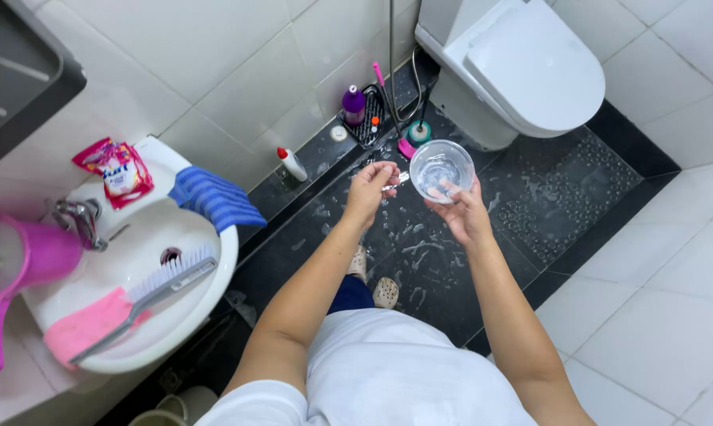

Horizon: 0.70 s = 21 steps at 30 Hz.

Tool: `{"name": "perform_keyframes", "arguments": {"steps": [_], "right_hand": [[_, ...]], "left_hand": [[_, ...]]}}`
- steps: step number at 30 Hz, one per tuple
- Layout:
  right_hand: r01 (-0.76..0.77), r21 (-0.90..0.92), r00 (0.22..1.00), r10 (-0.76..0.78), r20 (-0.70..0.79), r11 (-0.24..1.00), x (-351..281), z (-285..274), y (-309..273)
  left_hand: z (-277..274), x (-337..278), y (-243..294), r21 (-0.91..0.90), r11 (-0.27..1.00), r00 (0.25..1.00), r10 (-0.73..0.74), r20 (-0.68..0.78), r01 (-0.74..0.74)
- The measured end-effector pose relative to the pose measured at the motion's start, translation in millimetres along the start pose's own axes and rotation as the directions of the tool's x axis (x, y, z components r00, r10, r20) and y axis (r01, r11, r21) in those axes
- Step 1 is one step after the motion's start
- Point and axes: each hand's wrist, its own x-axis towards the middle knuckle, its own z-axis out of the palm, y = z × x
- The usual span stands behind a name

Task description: The person cleans a white toilet in a bathroom using a white brush and a clear plastic container filled with water. They scrub the toilet tank, the seat, and the bowl, repeatedly rinsing the brush in the sink and refilling the container with water from the tap.

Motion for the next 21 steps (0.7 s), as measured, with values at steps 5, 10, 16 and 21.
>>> {"name": "perform_keyframes", "arguments": {"steps": [5,10,16,21], "right_hand": [[0.022,-0.007,0.999,-0.022,-0.041,1.0,13.3,-0.6,-8.8],[0.014,0.022,0.998,-0.013,-0.062,1.0,31.9,13.6,-25.6],[0.056,-0.025,0.998,-0.056,-0.023,0.998,49.4,56.2,-43.6],[0.029,-0.055,0.997,-0.025,0.073,0.998,45.3,81.9,-41.9]], "left_hand": [[2.6,34.7,-3.3,-0.012,1.0,0.998,-0.025,0.058,0.025],[16.3,73.4,8.9,0.014,0.999,0.994,-0.047,0.102,0.046],[20.6,101.4,36.8,0.007,1.0,0.989,0.018,0.145,-0.02],[6.2,73.8,60.2,0.014,0.995,0.993,0.098,0.059,-0.099]]}}
